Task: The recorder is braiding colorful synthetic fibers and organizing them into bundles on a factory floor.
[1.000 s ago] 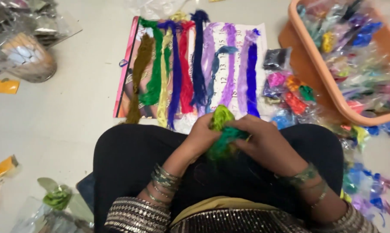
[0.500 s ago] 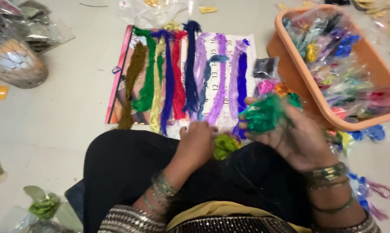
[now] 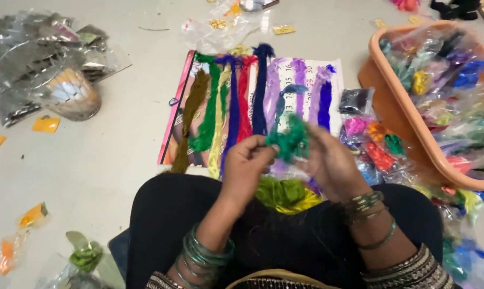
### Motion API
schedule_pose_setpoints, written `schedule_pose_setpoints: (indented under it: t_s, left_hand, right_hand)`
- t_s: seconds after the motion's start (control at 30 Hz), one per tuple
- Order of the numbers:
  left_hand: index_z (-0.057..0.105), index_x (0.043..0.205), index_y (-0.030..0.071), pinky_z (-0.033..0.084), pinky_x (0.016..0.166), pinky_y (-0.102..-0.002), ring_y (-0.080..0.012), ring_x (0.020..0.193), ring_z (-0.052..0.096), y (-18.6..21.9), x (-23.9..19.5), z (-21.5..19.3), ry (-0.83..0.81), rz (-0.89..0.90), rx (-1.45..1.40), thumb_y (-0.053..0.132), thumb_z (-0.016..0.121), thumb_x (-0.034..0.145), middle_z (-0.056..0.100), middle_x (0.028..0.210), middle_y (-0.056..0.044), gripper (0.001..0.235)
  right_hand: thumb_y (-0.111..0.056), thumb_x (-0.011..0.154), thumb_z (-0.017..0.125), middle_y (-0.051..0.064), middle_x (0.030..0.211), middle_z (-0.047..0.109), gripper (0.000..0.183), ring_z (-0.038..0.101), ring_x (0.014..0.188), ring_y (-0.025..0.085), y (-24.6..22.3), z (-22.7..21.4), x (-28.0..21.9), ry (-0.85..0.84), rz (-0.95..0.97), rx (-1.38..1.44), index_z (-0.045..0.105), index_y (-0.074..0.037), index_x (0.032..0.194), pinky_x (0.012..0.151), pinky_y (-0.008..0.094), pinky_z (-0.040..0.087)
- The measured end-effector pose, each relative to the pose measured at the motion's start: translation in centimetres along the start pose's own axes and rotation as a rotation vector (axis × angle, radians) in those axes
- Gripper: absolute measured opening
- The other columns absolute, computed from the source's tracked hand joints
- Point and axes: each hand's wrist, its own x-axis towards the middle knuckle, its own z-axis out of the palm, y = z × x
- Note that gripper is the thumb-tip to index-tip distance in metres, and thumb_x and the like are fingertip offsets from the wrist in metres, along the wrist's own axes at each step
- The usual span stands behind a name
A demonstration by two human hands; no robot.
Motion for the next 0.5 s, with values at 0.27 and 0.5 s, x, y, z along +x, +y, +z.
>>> schedule_pose_setpoints:
  t_s: [0.27, 0.5]
  left_hand:
    - [0.067, 0.087, 0.010, 0.050, 0.065, -0.024, -0.0059, 0.071, 0.061, -2.5, 2.8, -1.3, -0.036, -0.133, -0.125, 0.020, 0.059, 0.099, 0.063, 0.078, 0.005, 0.017]
    - [0.065, 0.091, 0.006, 0.048, 0.067, -0.024, -0.0047, 0.074, 0.056, -5.4, 2.8, -3.5, -0.100, -0.040, -0.055, 0.019, 0.062, 0.102, 0.059, 0.079, 0.005, 0.018]
  right_hand:
    - [-0.022, 0.094, 0.048, 0.016, 0.132, 0.062, 0.043, 0.061, 0.114, 0.027, -0.3, -4.4, 0.0, 0.200, -0.204, -0.235, 0.058, 0.000, 0.130, 0.098, 0.047, 0.055]
    - [-0.009, 0.089, 0.064, 0.004, 0.111, 0.069, 0.032, 0.068, 0.098, 0.012, 3.0, -2.9, 2.1, 0.162, -0.204, -0.568, 0.069, -0.007, 0.121, 0.084, 0.026, 0.059]
